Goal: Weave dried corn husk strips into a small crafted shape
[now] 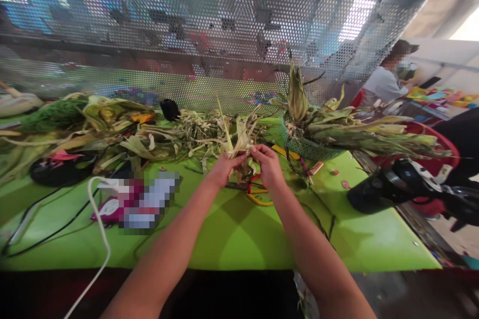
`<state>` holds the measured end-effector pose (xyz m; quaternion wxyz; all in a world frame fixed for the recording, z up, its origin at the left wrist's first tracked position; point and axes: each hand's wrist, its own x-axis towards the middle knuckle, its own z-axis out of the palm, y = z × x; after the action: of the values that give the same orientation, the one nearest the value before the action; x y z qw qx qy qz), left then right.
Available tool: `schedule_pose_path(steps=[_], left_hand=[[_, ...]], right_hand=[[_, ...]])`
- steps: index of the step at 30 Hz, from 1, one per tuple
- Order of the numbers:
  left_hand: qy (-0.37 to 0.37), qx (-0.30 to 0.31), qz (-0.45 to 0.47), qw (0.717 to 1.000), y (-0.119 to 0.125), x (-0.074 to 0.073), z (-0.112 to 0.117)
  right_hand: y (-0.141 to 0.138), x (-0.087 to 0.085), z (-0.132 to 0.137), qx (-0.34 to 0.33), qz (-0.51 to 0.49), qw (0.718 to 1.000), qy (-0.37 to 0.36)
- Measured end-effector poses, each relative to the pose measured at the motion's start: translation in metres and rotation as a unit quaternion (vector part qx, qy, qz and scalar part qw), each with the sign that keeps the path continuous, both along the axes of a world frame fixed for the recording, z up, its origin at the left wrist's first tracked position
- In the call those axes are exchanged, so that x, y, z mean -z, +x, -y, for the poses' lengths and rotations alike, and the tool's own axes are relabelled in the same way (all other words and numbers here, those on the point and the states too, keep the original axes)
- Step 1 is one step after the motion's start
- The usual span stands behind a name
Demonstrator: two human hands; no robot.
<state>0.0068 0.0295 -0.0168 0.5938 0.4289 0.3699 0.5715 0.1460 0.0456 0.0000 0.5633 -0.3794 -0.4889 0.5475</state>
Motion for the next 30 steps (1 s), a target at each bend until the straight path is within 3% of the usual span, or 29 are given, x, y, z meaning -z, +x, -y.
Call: schedule_pose_path(steps=[6,10,22,30], left_hand=[[0.035,-0.056,-0.075,0.995,-0.006,-0.001,-0.002],[0.060,-0.057,-0.076,0.994,-0.004,-0.002,-0.002],[0.038,-0.045,-0.071,0.996,-0.006,0.006,-0.007],[0.066,-0.059,-0.185,0.979,-0.009,0.015,-0.014]], right_hand=[[0.002,-0.007,0.002,0.030,0.076,0.996,0.032],[0.001,-0.004,0.001,0.037,0.089,0.994,0.052],[0.001,0.005,-0.005,0.008,-0.045,0.998,-0.039],[0.003,0.001,-0.006,0.023,-0.085,0.996,-0.033]])
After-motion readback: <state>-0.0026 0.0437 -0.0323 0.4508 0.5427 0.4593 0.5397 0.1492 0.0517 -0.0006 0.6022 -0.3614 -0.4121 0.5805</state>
